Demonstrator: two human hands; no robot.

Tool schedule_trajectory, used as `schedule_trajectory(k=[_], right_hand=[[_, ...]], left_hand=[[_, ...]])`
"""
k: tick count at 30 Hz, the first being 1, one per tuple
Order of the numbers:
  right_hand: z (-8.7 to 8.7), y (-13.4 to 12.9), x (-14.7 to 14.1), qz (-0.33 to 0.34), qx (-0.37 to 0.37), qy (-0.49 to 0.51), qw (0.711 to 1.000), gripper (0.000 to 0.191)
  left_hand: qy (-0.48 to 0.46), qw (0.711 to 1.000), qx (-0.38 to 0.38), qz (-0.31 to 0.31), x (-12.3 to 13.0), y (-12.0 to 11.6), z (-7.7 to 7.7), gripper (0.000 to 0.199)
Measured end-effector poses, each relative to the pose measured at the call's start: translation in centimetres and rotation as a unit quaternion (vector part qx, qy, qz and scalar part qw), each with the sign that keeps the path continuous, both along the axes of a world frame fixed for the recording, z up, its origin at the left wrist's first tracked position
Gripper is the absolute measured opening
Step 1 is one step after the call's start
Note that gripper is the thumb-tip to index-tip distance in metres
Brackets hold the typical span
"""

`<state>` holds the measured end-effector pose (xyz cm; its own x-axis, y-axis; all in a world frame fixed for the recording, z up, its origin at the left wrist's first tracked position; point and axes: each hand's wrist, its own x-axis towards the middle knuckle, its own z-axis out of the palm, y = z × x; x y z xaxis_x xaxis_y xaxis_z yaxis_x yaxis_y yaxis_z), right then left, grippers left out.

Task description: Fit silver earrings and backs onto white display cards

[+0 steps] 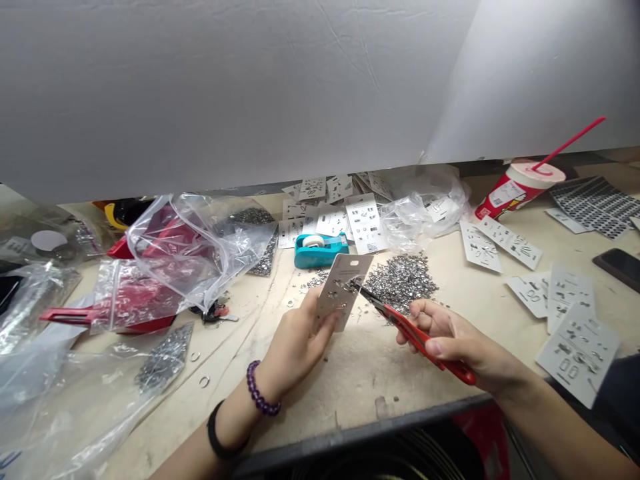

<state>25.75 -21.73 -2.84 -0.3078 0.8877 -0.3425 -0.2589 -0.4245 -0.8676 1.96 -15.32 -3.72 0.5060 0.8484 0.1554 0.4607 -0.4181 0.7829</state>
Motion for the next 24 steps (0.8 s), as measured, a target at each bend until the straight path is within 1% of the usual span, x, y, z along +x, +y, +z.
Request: schedule_trajectory(k=[2, 4, 7, 12, 15, 17, 20, 22, 24], right_hand=[[-0.1, -0.1, -0.1, -0.014, -0.001, -0.001, 1.000, 0.042], [-0.2, -0.2, -0.3, -0.019, -0.003, -0.008, 1.000, 0.041], [-0.2, -0.4, -0.5, -0.010, -0.002, -0.008, 1.000, 0.041], [-0.1, -0.8, -0.9, 0.010, -0.007, 0.039, 0.999, 0.043], [-0.1, -0.9, -1.0, -0.001, -0.012, 0.034, 0.999, 0.042], [0.0, -0.9, -1.1, -0.012, -0.018, 0.025, 0.999, 0.041], [0.3, -1.0, -1.2, -0.031, -0.013, -0.005, 0.999, 0.039], [0.6, -1.0, -1.2, -0.039, -0.006, -0.027, 0.999, 0.038], [1.0, -0.9, -1.1, -0.038, -0.004, -0.040, 0.998, 0.038]], left_hand=[[-0.029, 0.998, -0.053, -0.012, 0.0, 0.1, 0.3, 0.033], [-0.044, 0.996, -0.081, -0.021, 0.1, 0.2, 0.4, 0.036], [-0.048, 0.995, -0.085, -0.016, 0.1, 0.2, 0.5, 0.037], [-0.025, 0.997, -0.064, -0.014, 0.2, 0.0, 0.3, 0.039], [0.027, 0.999, -0.019, 0.007, 0.2, 0.0, 0.1, 0.037], [0.082, 0.996, 0.038, 0.022, 0.1, 0.0, -0.1, 0.035], [0.149, 0.979, 0.138, 0.025, 0.1, 0.0, -0.4, 0.032], [0.169, 0.967, 0.190, 0.027, 0.1, 0.0, -0.5, 0.028], [0.173, 0.959, 0.224, 0.029, 0.1, 0.0, -0.5, 0.026]])
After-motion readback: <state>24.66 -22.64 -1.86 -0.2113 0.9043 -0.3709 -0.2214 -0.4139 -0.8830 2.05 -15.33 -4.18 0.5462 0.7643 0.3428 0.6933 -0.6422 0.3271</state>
